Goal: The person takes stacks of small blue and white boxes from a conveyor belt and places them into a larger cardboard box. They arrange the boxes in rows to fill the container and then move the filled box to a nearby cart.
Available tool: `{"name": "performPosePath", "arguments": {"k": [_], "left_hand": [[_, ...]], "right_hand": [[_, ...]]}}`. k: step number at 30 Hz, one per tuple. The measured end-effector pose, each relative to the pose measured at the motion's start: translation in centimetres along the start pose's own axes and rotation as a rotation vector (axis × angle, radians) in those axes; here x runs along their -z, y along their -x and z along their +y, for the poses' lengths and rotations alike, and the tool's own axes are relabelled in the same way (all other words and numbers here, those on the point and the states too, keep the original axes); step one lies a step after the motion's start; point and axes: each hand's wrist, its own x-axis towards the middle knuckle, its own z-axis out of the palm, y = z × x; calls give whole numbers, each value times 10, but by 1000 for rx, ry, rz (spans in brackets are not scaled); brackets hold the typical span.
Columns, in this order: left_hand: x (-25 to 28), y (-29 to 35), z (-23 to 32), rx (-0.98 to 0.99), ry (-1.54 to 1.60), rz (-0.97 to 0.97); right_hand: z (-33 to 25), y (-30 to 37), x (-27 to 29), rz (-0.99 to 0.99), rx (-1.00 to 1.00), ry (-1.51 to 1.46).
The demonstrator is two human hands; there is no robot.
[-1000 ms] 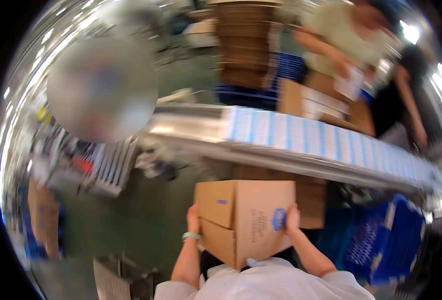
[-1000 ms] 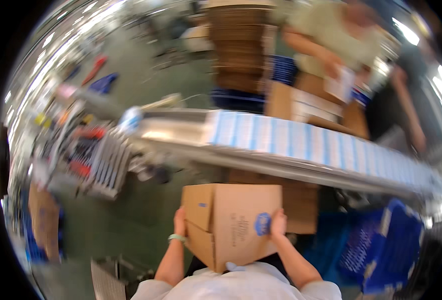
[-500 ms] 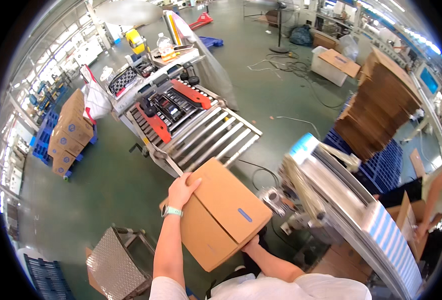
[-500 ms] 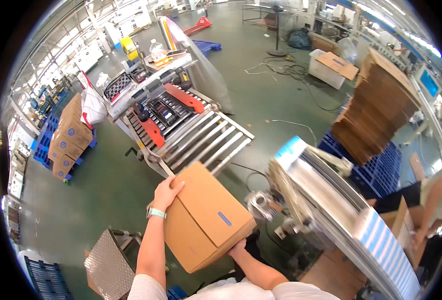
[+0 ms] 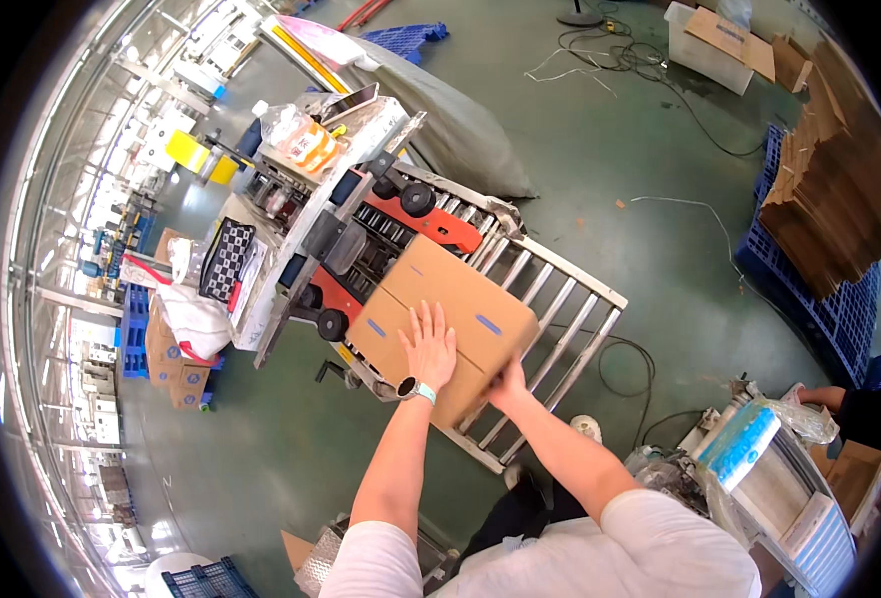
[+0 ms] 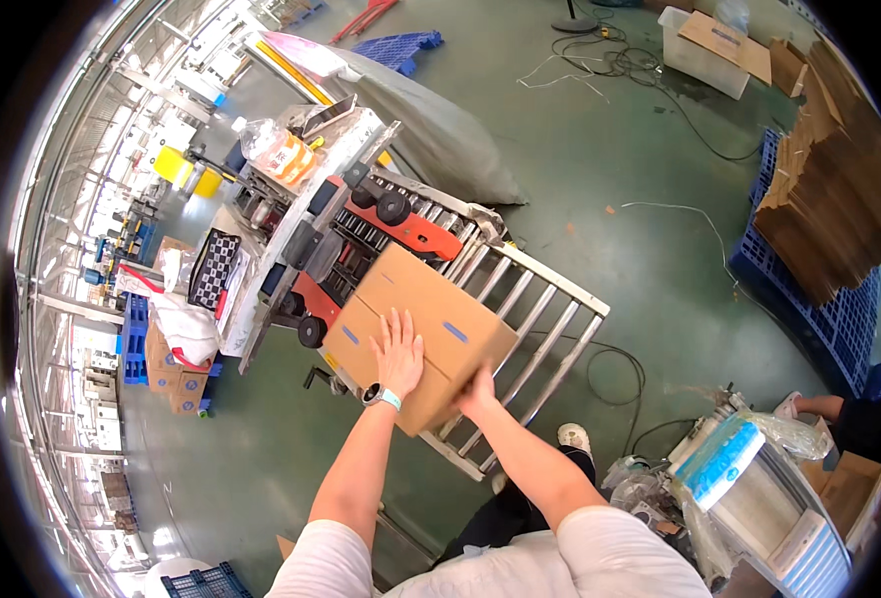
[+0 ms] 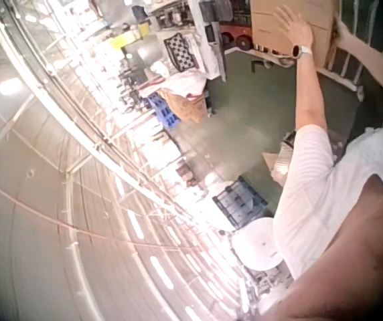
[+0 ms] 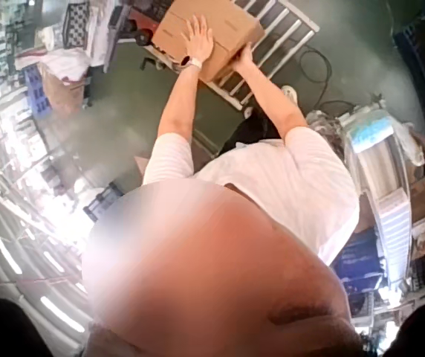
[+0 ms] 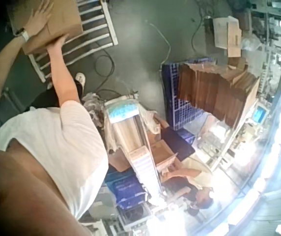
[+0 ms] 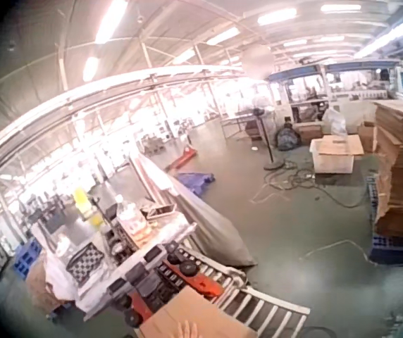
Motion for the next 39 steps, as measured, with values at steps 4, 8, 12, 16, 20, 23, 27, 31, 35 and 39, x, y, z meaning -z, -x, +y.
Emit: {"name": "performPosePath", "arguments": {"k": [4,8,12,16,20,23,27,31,35,39], "left_hand": [[-26,-67,-4,-223,-72,154],[-70,-108,23,-254,315,129],[-1,-92,25,-57,-211,135],[-26,-86,-16,-103,-154,344],[-1,-34,-9,-354,-212,38],[-32,-43,-36,-263,133,217],[-1,-69,-50,-429,129,250],[-12,-117,-55,-547,89,192],[-24,-142,-42,-757,111,235],[-45,-52,20,-1021,289,346]], "right_hand": [[-24,-45,-46,-97,248,45],[-5,-27,-34,-63,661,805],[39,-1,-67,297,543,1086],[32,-59,-75,375,1009,916],[69,-105,-38,449,1531,935],[112,-76,-44,310,1178,717],[137,-121,-60,137,1183,597],[96,-138,-83,557,1118,812],[105,-135,-105,171,935,1260],[124,-92,-77,-585,1310,1427]]}}
